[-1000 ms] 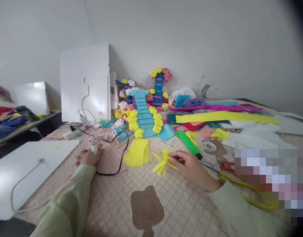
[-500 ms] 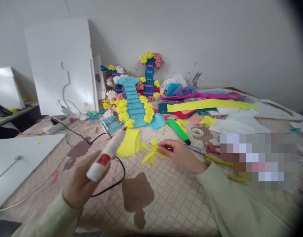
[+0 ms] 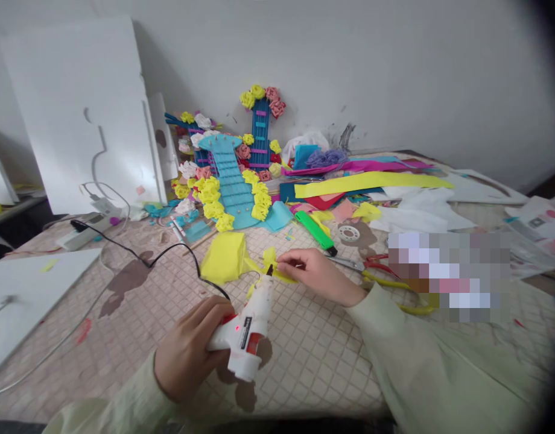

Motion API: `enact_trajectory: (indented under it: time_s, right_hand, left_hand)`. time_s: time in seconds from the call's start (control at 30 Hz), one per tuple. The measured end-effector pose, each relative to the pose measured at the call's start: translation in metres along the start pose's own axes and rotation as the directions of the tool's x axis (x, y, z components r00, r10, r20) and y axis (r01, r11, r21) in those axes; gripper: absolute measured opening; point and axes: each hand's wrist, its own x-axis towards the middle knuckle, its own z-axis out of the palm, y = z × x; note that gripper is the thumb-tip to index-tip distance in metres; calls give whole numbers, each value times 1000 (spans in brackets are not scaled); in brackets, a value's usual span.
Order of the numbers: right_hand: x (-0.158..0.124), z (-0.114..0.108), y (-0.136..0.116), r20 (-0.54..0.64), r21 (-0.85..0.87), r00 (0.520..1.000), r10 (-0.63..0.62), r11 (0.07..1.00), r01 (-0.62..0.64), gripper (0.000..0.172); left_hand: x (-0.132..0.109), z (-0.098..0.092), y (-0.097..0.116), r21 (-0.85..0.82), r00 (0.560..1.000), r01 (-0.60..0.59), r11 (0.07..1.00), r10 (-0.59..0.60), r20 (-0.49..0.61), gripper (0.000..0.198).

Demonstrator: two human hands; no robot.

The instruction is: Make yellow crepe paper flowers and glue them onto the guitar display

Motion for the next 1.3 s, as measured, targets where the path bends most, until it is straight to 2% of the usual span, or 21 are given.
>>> enact_trajectory:
  time_s: [0.37, 0.6, 0.93, 1.17, 1.3]
  right_hand:
    - [0, 0, 1, -9, -12, 1000, 5, 1000, -5, 17]
    - [0, 1, 4, -18, 5, 1000, -22, 1000, 22, 17]
    - [1, 2, 5, -5, 18, 1000, -6, 1000, 6, 18]
    - [0, 1, 3, 0, 10, 1000, -5, 1000, 5, 18]
    - [0, 1, 4, 1, 17, 1000, -2, 1000, 2, 18]
  left_hand:
    - [-4, 6, -8, 35, 999, -11, 999, 9, 53, 12]
    - [-4, 6, -12, 59, 998, -36, 998, 33, 47, 13]
    - [-2, 10, -11, 71, 995, -84, 994, 80, 55, 17]
    - [1, 9, -8, 50, 997, -36, 998, 33, 69, 15]
    - [-2, 9, -9, 65, 996, -60, 996, 56, 65, 15]
